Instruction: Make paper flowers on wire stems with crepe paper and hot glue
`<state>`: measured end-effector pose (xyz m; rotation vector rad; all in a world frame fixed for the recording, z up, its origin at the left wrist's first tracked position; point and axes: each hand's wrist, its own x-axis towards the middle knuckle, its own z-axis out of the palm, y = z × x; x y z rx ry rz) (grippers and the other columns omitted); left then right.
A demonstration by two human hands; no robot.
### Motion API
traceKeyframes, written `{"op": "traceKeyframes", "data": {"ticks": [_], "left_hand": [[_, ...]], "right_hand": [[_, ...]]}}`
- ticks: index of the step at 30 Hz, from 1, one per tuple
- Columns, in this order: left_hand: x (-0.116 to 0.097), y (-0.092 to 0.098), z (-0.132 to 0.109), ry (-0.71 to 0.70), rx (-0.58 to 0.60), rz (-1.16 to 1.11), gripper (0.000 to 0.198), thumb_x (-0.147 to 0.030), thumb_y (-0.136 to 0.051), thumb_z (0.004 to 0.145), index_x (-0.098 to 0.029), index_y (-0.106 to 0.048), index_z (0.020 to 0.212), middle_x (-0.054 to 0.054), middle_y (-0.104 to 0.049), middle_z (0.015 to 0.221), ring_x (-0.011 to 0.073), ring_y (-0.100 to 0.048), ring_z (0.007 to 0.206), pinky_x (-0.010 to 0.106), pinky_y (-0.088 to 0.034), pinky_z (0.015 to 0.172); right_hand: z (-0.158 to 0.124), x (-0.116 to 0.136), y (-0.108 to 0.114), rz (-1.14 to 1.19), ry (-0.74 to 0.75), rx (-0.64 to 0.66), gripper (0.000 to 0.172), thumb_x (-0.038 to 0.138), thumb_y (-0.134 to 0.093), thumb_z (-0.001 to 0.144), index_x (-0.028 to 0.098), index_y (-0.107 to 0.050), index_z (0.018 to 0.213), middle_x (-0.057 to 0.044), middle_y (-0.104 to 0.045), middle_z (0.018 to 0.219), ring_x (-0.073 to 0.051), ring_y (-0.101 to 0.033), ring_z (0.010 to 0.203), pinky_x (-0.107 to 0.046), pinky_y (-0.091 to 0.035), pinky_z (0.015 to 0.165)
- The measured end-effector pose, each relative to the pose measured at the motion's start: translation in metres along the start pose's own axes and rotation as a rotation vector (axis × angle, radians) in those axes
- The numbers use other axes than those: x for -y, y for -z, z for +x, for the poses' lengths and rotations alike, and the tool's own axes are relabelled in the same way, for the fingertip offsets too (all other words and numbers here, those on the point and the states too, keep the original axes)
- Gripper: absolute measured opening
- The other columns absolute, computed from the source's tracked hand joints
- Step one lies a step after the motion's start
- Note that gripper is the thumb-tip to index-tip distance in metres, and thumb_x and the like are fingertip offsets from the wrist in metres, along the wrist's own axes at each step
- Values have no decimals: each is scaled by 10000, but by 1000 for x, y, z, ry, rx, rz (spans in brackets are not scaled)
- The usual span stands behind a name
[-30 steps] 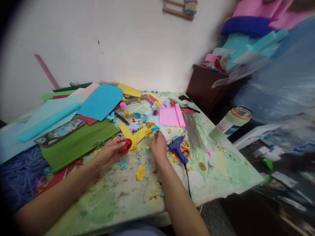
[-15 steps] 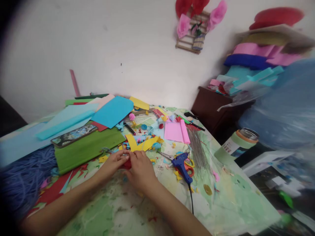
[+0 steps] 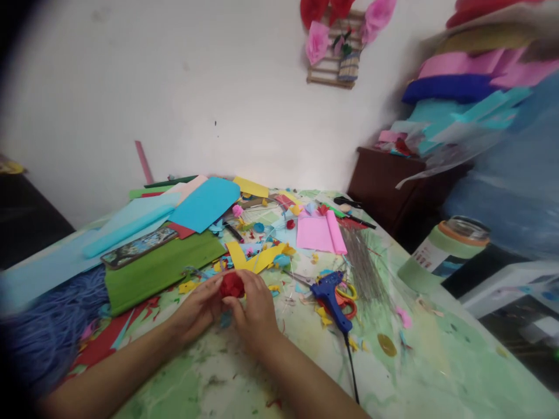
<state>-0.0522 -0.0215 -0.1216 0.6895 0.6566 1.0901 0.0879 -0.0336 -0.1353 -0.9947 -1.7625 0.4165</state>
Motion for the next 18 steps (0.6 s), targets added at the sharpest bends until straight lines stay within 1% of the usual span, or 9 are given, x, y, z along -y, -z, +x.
{"op": "traceKeyframes", "data": {"ticks": [4, 8, 10, 13, 15, 18], "left_hand": [[0, 4, 1, -28, 45, 39, 278, -299, -616, 787, -187, -614, 1042, 63, -644, 1005, 141, -606, 850, 237, -494, 722], [0, 7, 1, -52, 41, 122, 288, -300, -622, 782, -204, -609, 1053, 54, -639, 1011, 133, -600, 831, 230, -486, 707], [-1, 8, 1, -66, 20, 177, 311, -317, -635, 769, -199, -608, 1055, 63, -638, 1017, 147, -599, 848, 239, -480, 717], [0, 11, 1, -106, -6, 300, 392, -326, -677, 726, -186, -598, 1085, 88, -638, 1042, 175, -600, 880, 265, -465, 764], [2, 13, 1, -130, -18, 374, 433, -317, -703, 696, -188, -598, 1096, 93, -640, 1054, 192, -595, 914, 281, -453, 797], [4, 16, 1, -147, -25, 396, 414, -322, -715, 679, -205, -623, 1066, 80, -644, 1071, 205, -583, 963, 300, -437, 842]], "right_hand": [[0, -1, -2, 50, -29, 2, 395, 239, -557, 811, 234, -481, 1198, -88, -575, 1166, -215, -521, 1077, -402, -410, 944], [0, 0, -1, 74, -35, 36, 344, 228, -517, 838, 231, -475, 1179, -85, -569, 1160, -203, -519, 1071, -387, -416, 932], [0, 0, -1, 65, -18, 36, 374, 238, -523, 833, 227, -454, 1200, -97, -555, 1165, -212, -508, 1077, -399, -416, 929], [-1, -2, -1, 32, 8, 19, 525, 329, -604, 778, 217, -410, 1253, -122, -523, 1181, -247, -482, 1100, -437, -410, 932], [-1, -4, -1, 14, 0, 26, 586, 379, -645, 739, 220, -423, 1257, -126, -505, 1192, -262, -463, 1120, -448, -401, 943], [0, -4, -1, 30, -52, 29, 496, 356, -655, 732, 245, -507, 1193, -108, -502, 1165, -250, -471, 1104, -427, -402, 943]]}}
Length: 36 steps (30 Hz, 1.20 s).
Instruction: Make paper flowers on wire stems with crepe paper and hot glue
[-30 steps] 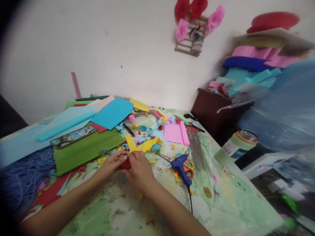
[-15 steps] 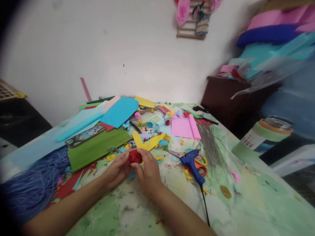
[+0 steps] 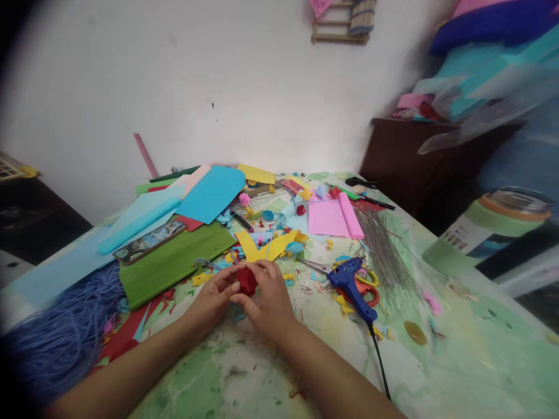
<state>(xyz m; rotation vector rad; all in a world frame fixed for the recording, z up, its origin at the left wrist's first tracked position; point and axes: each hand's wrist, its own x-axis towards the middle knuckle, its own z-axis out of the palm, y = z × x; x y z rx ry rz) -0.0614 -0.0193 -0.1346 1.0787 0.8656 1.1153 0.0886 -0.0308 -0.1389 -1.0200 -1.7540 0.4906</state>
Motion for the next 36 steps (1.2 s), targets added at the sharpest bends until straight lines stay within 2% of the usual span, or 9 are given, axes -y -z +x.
{"op": "traceKeyframes", "data": {"ticks": [9, 15, 18, 20, 23, 26, 29, 33, 36], "left_hand": [[-1, 2, -2, -33, 60, -5, 350, -308, -675, 726, -239, -636, 1067, 64, -620, 1156, 216, -556, 1061, 313, -417, 910], [-6, 3, -4, -86, 77, 169, 370, -312, -642, 753, -229, -618, 1113, 77, -600, 1198, 236, -541, 1098, 353, -407, 948], [-8, 4, -5, -205, 69, 391, 369, -293, -630, 764, -253, -613, 1130, 70, -585, 1221, 232, -524, 1124, 356, -394, 970], [-8, 7, -5, -339, 63, 582, 382, -261, -629, 765, -273, -602, 1146, 65, -578, 1231, 226, -503, 1152, 366, -370, 997], [-3, 15, -2, -557, 101, 812, 426, -249, -630, 765, -290, -568, 1184, 62, -588, 1217, 220, -513, 1142, 401, -367, 1004], [1, 20, 1, -685, 150, 918, 454, -287, -612, 782, -290, -524, 1227, 66, -598, 1199, 216, -536, 1114, 407, -410, 969], [0, 20, 2, -690, 157, 899, 436, -316, -586, 801, -287, -520, 1231, 68, -606, 1185, 208, -554, 1091, 376, -451, 928], [-2, 16, 0, -572, 116, 782, 377, -320, -564, 817, -271, -560, 1191, 73, -617, 1168, 200, -580, 1053, 343, -486, 877], [-2, 15, -1, -525, 102, 714, 379, -302, -578, 809, -267, -564, 1186, 73, -611, 1176, 199, -576, 1056, 335, -494, 867]], "right_hand": [[7, 5, 1, 244, -134, -64, 283, 262, -717, 670, 238, -618, 934, -63, -527, 1039, -201, -528, 970, -343, -467, 810], [6, 6, 2, 384, -168, -70, 193, 246, -665, 698, 222, -602, 879, -59, -498, 1072, -186, -528, 994, -328, -465, 822], [4, 5, 1, 459, -209, -61, 293, 278, -617, 730, 219, -546, 1009, -82, -482, 1119, -200, -515, 1037, -329, -481, 794], [3, 5, 0, 508, -278, -15, 354, 313, -606, 743, 210, -502, 1066, -83, -528, 1064, -194, -545, 974, -325, -488, 758], [3, 4, -2, 583, -331, 75, 323, 359, -607, 748, 192, -516, 1009, -54, -586, 908, -163, -570, 820, -299, -484, 706], [3, 3, -4, 624, -343, 71, 287, 377, -614, 743, 187, -541, 946, -44, -587, 870, -153, -561, 792, -278, -478, 684], [2, 0, -4, 673, -377, 70, 273, 388, -603, 756, 191, -550, 938, -40, -579, 858, -149, -558, 769, -265, -480, 645], [3, -3, -3, 739, -445, 81, 280, 416, -592, 757, 200, -552, 931, -26, -567, 824, -126, -541, 646, -250, -476, 540], [4, -2, -2, 749, -456, 76, 313, 445, -582, 753, 200, -551, 946, -27, -571, 811, -136, -545, 660, -250, -472, 529]]}}
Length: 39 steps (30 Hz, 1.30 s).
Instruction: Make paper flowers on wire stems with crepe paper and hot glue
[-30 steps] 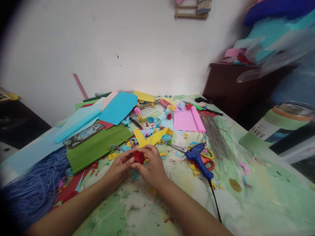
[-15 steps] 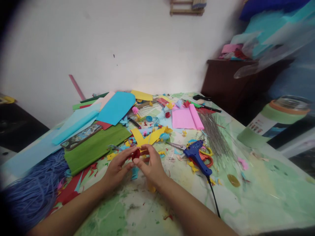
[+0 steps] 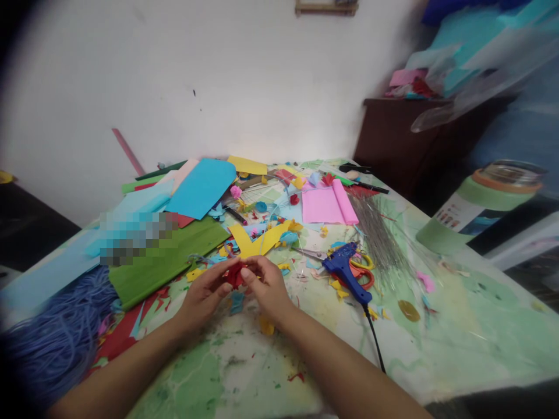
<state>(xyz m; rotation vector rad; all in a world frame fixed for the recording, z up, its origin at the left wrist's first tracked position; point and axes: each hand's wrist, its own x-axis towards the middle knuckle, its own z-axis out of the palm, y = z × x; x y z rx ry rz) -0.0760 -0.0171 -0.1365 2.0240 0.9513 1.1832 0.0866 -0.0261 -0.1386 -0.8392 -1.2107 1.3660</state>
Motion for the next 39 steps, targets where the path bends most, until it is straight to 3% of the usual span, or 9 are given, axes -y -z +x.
{"op": "traceKeyframes", "data": {"ticks": [6, 19, 27, 33, 39], "left_hand": [[0, -2, 0, -44, 44, 2, 401, -255, -606, 786, -274, -564, 1184, 77, -594, 1191, 208, -547, 1095, 340, -516, 842], [-5, -1, -1, 45, 29, -133, 349, -249, -549, 826, -283, -575, 1172, 71, -577, 1207, 204, -545, 1100, 328, -516, 845], [1, -2, -5, -27, 83, -96, 515, -183, -645, 752, -318, -508, 1230, 72, -544, 1237, 228, -503, 1144, 386, -460, 933], [-5, -3, -3, 26, 116, -285, 437, -189, -587, 798, -312, -526, 1213, 67, -511, 1271, 212, -499, 1149, 349, -491, 895], [-8, 1, -1, 43, 136, -231, 388, -225, -517, 842, -288, -532, 1224, 74, -538, 1278, 221, -529, 1130, 373, -491, 895]], "right_hand": [[-1, 4, -2, -152, 74, -18, 291, 378, -639, 703, 188, -560, 909, -26, -582, 802, -148, -541, 735, -266, -461, 630], [-1, 0, 0, -83, 37, -32, 251, 363, -591, 750, 198, -562, 937, -32, -591, 834, -150, -555, 732, -257, -460, 595], [-3, 4, -2, -68, 81, 7, 272, 392, -603, 750, 191, -542, 923, -20, -558, 820, -138, -560, 698, -273, -461, 633], [-3, 4, -2, -84, 88, -1, 251, 381, -586, 765, 188, -534, 917, -19, -551, 823, -140, -560, 704, -278, -464, 641], [-2, 2, 0, -117, 99, -30, 244, 376, -573, 778, 192, -542, 936, -34, -576, 854, -152, -554, 762, -283, -468, 674]]}}
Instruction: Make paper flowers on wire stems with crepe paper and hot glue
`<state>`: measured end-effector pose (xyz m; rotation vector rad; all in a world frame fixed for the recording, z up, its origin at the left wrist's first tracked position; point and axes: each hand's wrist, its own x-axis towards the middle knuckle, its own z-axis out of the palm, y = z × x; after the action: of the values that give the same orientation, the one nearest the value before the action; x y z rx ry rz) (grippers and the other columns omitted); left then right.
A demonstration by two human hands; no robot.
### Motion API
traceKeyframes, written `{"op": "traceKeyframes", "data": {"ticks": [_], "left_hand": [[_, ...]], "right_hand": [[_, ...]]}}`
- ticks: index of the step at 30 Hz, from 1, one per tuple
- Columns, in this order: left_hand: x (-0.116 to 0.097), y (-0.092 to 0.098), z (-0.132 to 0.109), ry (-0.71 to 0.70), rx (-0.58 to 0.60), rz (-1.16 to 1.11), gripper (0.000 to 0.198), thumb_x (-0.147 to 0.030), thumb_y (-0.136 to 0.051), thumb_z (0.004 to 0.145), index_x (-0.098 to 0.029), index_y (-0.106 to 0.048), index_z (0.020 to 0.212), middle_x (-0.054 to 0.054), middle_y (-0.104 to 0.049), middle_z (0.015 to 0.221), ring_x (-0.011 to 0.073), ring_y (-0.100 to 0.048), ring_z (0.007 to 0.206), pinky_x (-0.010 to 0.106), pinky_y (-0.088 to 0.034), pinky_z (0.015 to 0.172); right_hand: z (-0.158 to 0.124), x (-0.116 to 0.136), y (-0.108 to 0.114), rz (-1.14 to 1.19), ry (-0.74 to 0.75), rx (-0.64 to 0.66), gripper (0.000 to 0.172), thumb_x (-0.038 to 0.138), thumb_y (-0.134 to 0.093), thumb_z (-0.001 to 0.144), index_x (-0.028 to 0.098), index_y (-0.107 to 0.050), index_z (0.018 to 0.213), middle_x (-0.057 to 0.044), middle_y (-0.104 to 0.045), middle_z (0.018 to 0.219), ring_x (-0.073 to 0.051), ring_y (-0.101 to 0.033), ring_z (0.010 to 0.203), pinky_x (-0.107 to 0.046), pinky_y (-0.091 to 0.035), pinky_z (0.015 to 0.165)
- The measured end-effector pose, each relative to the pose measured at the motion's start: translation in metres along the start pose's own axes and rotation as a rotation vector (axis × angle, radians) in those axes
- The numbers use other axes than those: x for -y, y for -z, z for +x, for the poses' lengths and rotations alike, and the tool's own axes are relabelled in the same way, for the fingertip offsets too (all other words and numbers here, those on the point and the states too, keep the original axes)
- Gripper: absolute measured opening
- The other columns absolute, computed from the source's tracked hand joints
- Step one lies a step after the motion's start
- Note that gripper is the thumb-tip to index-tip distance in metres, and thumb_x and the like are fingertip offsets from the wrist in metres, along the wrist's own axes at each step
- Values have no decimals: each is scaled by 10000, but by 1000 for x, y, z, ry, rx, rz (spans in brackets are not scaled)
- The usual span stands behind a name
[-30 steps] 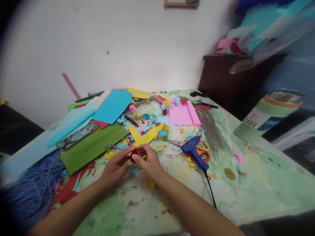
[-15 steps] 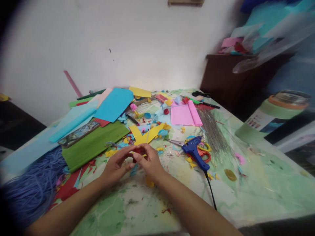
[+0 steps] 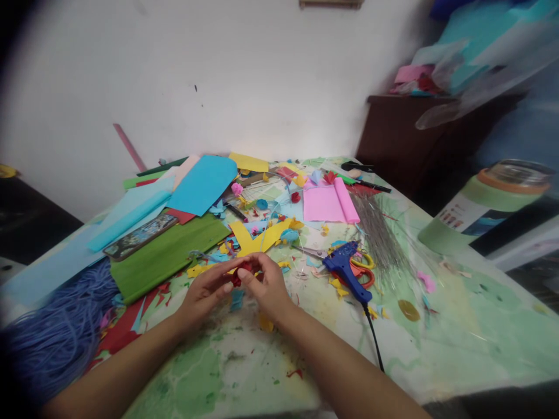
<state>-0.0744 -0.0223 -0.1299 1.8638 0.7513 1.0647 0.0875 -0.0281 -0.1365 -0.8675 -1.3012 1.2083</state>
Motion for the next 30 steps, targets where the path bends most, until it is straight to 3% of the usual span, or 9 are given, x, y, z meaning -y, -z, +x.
{"op": "traceKeyframes", "data": {"ticks": [8, 16, 30], "left_hand": [[5, 2, -3, -54, -68, 160, 370, -218, -573, 806, -264, -579, 1173, 82, -584, 1226, 229, -536, 1128, 409, -439, 960], [2, -1, -1, 57, -175, 37, 269, -249, -609, 784, -225, -643, 1050, 91, -617, 1150, 223, -556, 1091, 379, -472, 928], [1, -1, 2, 71, -162, -59, 208, -242, -597, 792, -213, -656, 989, 93, -612, 1139, 231, -547, 1097, 372, -501, 883]], "right_hand": [[-3, 1, 0, -177, 44, -57, 287, 325, -579, 770, 192, -527, 1020, -59, -599, 943, -176, -564, 850, -307, -469, 705], [-4, -2, 1, -282, 159, -44, 382, 273, -598, 755, 217, -479, 1113, -61, -571, 988, -170, -552, 863, -300, -475, 690], [-4, -3, 1, -407, 219, -63, 419, 247, -601, 728, 225, -445, 1117, -66, -565, 1020, -180, -554, 892, -316, -479, 711]]}}
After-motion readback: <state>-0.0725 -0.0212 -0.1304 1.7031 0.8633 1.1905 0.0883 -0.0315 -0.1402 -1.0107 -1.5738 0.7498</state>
